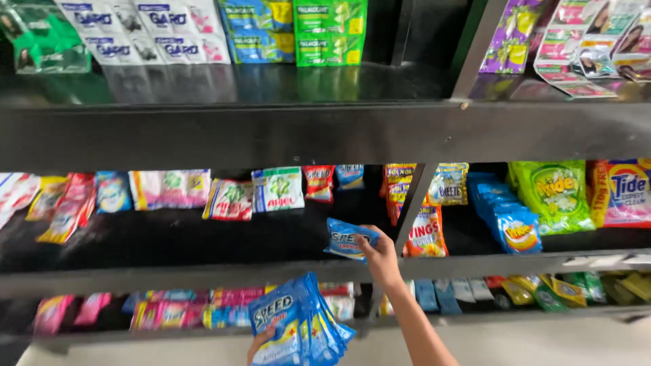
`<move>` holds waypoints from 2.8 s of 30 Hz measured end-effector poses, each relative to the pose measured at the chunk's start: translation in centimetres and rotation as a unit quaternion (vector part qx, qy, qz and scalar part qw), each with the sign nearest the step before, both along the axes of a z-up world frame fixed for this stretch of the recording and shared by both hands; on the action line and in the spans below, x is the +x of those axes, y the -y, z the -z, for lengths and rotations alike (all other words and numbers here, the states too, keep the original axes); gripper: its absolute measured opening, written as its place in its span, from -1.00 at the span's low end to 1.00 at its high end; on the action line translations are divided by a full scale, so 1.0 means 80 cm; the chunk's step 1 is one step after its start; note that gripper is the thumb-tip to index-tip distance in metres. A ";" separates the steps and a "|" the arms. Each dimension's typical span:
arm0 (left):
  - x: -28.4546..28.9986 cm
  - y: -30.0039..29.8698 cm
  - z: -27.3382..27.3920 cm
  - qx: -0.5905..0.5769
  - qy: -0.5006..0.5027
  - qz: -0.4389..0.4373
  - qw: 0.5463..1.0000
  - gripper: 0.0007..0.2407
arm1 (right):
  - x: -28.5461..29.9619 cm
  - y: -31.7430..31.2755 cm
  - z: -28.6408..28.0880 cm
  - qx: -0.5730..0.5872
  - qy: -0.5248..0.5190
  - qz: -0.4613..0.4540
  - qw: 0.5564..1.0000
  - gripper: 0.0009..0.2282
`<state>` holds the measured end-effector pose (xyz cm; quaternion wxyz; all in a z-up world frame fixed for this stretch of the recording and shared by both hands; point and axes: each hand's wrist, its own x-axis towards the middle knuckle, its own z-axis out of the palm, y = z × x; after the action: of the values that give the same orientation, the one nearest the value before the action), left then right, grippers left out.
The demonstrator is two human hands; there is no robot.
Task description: The recorder is taking detergent sachets from a box and arranging them neatly on the store shelves.
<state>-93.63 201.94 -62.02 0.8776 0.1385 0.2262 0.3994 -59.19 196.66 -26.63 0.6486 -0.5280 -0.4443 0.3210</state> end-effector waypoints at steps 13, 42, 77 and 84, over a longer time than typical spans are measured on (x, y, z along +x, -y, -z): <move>0.091 -0.261 -0.204 0.110 0.046 -0.029 0.992 -0.65 | 0.140 -0.329 0.093 0.033 -0.046 0.059 0.997 -0.76; 0.202 -0.167 -0.374 0.115 0.094 -0.030 0.988 -0.78 | -0.048 -0.184 -0.156 -0.295 0.549 -0.069 0.779 -0.15; 0.150 -0.138 -0.436 0.070 -0.043 -0.111 0.990 -0.67 | 0.049 -0.240 0.078 -0.204 0.501 0.280 0.793 -0.36; 0.169 -0.140 -0.426 0.078 -0.023 -0.108 0.991 -0.62 | 0.112 -0.295 0.142 -0.281 0.496 0.232 0.788 -0.46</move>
<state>-80.07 213.12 -27.90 0.8103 0.1908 0.2278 0.5051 -50.22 220.29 -37.97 0.2166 -0.8609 -0.4591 -0.0340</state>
